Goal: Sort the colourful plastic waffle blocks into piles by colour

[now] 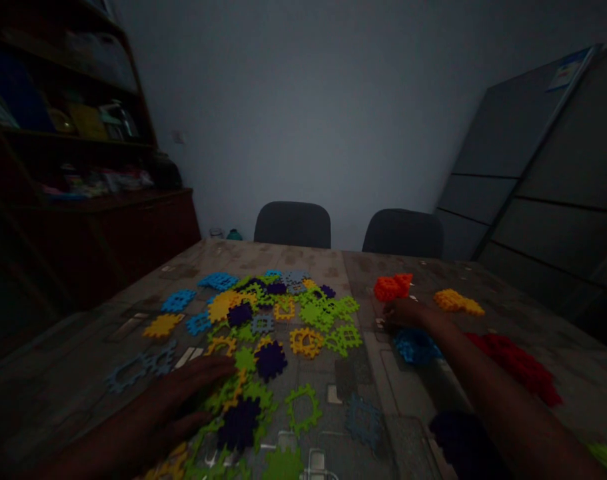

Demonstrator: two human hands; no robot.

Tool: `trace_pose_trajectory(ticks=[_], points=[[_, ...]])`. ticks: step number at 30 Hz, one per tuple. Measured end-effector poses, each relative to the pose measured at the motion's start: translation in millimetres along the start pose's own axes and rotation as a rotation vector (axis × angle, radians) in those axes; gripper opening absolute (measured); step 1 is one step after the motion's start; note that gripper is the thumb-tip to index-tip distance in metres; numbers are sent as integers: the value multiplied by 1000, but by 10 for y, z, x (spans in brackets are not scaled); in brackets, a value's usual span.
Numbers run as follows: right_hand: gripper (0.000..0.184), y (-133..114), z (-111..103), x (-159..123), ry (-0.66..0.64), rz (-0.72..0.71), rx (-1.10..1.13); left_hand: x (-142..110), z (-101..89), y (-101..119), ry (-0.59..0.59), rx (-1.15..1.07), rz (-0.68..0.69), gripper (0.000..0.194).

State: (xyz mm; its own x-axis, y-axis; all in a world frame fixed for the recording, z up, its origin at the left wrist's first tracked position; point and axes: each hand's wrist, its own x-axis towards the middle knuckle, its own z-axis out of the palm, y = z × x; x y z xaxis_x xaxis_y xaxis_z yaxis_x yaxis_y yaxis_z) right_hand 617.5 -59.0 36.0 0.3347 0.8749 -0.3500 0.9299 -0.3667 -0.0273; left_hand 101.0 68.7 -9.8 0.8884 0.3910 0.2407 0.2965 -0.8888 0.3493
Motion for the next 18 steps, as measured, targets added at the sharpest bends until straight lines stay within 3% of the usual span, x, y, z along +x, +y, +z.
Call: trace_pose_trajectory(ticks=[7, 18], points=[[32, -12, -1, -67, 30, -32, 9, 30, -49, 62, 52, 11, 23, 46], [20, -20, 10, -96, 53, -25, 4, -17, 98, -103, 27, 46, 23, 50]])
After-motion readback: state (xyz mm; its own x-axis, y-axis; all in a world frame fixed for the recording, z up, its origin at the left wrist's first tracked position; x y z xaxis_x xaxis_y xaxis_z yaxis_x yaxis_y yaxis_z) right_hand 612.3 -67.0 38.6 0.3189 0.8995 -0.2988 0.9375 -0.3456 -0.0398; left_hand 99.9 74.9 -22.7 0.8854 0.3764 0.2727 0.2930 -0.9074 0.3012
